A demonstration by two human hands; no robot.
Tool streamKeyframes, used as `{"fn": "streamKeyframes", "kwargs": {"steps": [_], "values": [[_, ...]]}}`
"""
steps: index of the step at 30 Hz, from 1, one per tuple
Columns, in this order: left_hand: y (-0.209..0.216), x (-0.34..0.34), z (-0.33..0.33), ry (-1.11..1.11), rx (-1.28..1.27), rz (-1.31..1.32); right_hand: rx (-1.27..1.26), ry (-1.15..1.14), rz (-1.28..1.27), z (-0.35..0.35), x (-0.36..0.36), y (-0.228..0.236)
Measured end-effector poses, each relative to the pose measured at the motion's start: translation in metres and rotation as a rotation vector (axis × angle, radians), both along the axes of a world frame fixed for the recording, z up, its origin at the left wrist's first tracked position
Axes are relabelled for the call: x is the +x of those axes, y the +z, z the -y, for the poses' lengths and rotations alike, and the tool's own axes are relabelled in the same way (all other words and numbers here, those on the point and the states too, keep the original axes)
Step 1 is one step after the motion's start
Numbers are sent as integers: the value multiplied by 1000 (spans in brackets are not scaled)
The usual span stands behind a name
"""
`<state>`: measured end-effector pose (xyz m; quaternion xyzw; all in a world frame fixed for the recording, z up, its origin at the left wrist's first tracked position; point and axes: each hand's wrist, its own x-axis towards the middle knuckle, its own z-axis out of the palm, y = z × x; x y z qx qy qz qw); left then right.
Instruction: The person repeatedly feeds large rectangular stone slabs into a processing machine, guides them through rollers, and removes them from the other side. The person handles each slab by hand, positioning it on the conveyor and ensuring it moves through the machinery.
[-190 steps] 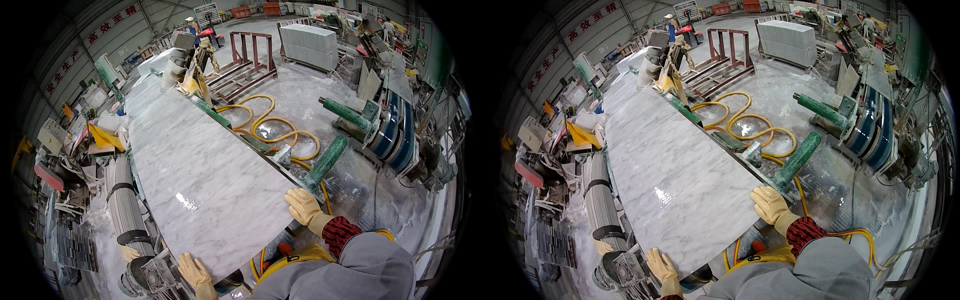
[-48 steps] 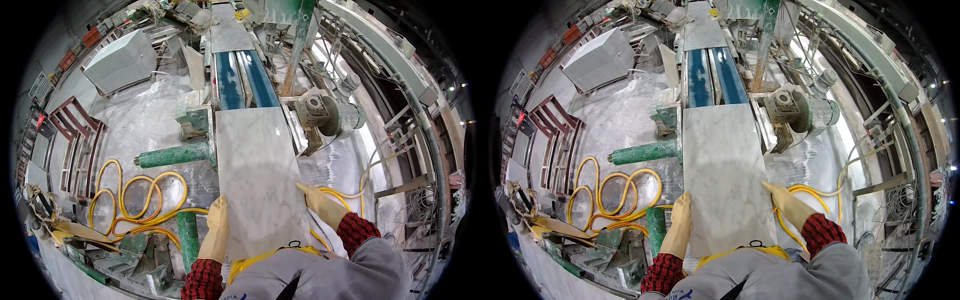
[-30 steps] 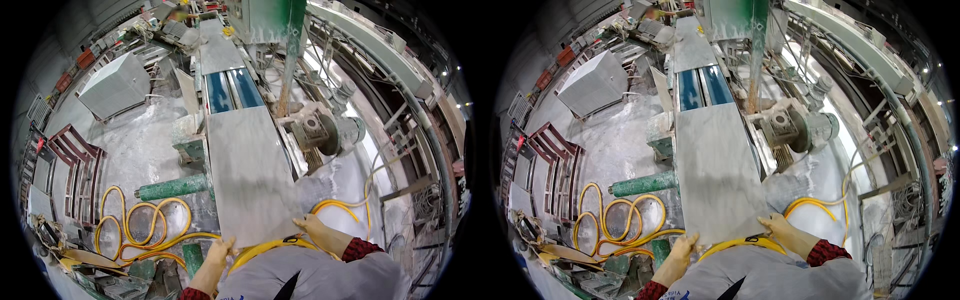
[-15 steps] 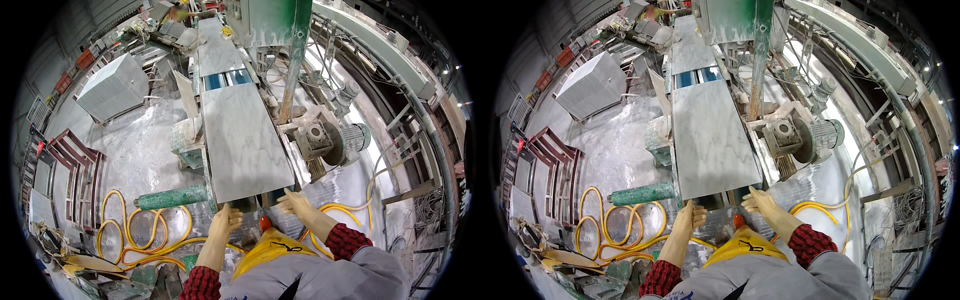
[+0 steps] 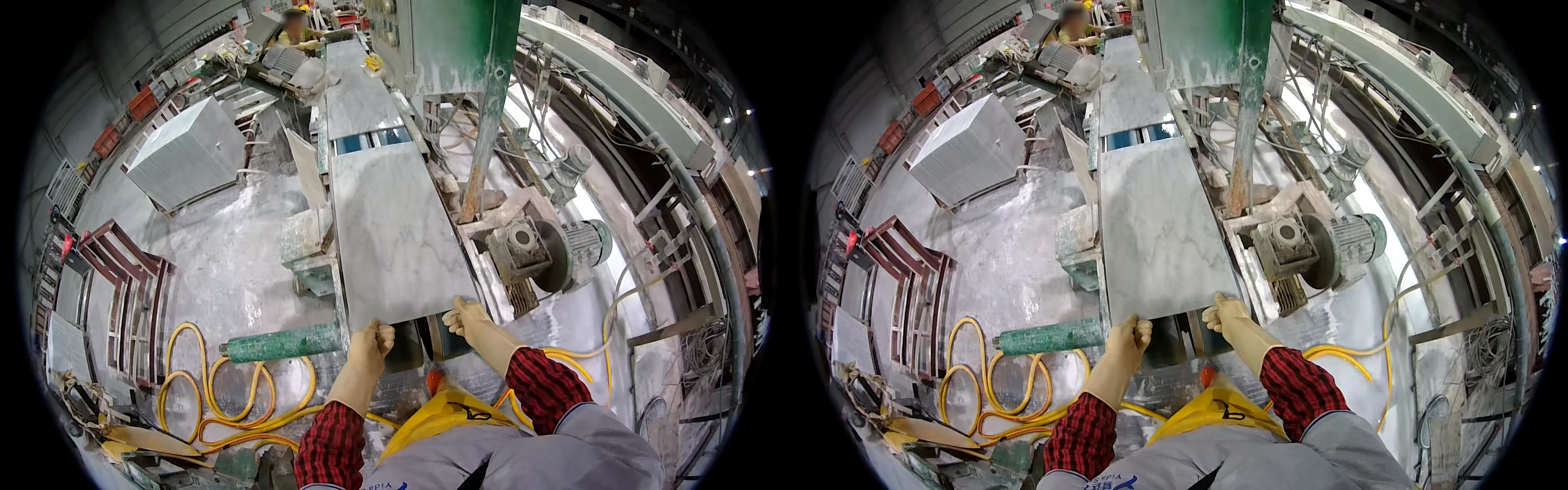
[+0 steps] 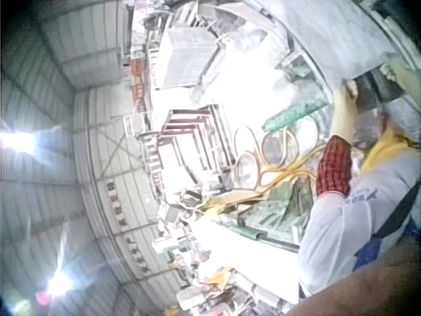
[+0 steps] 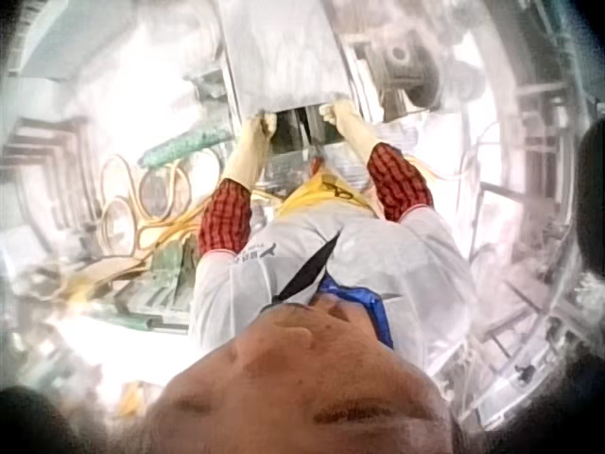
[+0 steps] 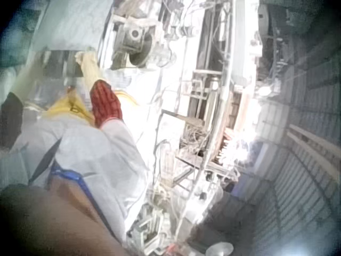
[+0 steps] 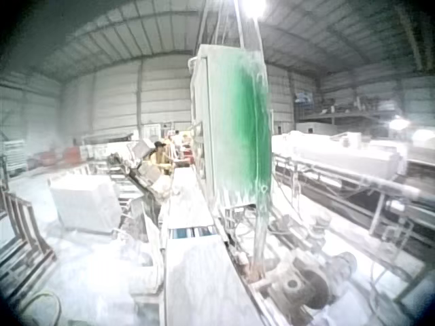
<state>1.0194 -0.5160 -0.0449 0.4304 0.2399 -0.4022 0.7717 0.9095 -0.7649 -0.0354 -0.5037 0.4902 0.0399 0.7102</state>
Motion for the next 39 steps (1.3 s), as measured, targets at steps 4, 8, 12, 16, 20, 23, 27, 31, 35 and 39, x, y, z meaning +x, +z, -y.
{"fn": "streamKeyframes", "kwargs": {"steps": [4, 8, 12, 16, 20, 23, 27, 31, 35, 39], "values": [[18, 20, 13, 17, 9, 60, 121, -66, -3, 22, 33, 5], [-7, 39, 10, -199, 83, 667, 124, -81, 47, 33, 59, -1], [5, 61, 27, -101, -17, 455, 166, -115, 47, 47, 80, 0], [27, 83, 42, 0, 13, 115, 159, -127, 47, 52, 97, 7], [29, 97, 45, -50, 40, 102, 236, -143, 70, 63, 110, 6], [38, 99, 54, -71, 164, 125, 232, -131, 75, 69, 116, 0], [38, 108, 54, -54, 127, 130, 134, -70, 75, 67, 122, 7], [32, 115, 60, -14, 79, 133, 185, -87, 76, 73, 129, 3], [39, 114, 68, 11, 107, 109, 164, -146, 61, 74, 137, -2], [0, 118, 52, -40, -12, 446, -408, 437, 167, 46, 155, 27]]}}
